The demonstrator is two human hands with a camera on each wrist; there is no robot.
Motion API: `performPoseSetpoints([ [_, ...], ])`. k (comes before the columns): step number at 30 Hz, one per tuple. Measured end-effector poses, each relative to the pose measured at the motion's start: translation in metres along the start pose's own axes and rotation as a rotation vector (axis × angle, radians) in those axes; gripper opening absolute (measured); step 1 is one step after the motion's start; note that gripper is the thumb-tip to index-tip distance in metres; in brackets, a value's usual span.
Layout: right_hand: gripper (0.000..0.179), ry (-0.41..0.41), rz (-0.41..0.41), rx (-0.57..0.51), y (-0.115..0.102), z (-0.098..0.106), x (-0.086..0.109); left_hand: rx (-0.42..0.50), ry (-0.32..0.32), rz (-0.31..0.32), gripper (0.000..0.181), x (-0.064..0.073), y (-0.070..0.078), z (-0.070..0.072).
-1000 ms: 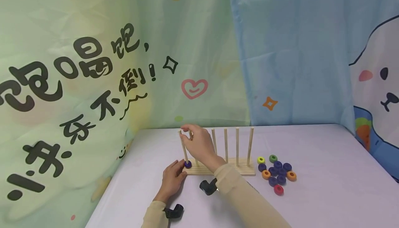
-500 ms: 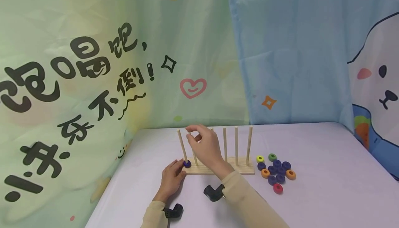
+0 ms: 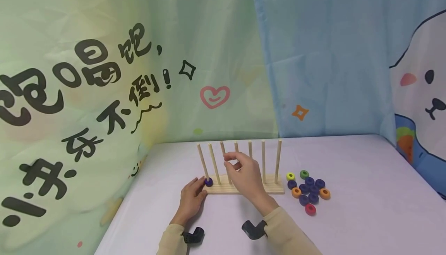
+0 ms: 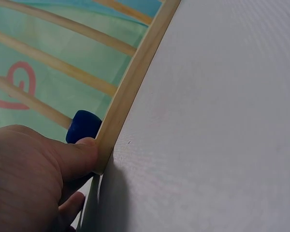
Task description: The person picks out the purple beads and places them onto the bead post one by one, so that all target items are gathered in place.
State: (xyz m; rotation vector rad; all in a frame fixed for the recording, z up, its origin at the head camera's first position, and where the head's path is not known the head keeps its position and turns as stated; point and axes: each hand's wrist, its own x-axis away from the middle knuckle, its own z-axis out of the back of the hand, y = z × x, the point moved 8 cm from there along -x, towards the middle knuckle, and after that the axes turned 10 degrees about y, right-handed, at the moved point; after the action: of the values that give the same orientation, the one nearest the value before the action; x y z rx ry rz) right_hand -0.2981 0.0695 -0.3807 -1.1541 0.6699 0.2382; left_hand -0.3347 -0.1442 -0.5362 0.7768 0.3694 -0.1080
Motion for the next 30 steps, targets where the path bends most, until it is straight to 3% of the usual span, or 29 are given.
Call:
performPoseSetpoints([
  [19,0.018,-0.021,-0.249,0.149,0.067,0.019,0.048,-0.037,-0.023,-0.018,0.042,-0.001,0.001,-0.001],
  [30,0.018,0.013,-0.278,0.179,0.092,0.042,0.064,-0.040,-0.039,0.015,0.043,-0.001,0.000,-0.004],
])
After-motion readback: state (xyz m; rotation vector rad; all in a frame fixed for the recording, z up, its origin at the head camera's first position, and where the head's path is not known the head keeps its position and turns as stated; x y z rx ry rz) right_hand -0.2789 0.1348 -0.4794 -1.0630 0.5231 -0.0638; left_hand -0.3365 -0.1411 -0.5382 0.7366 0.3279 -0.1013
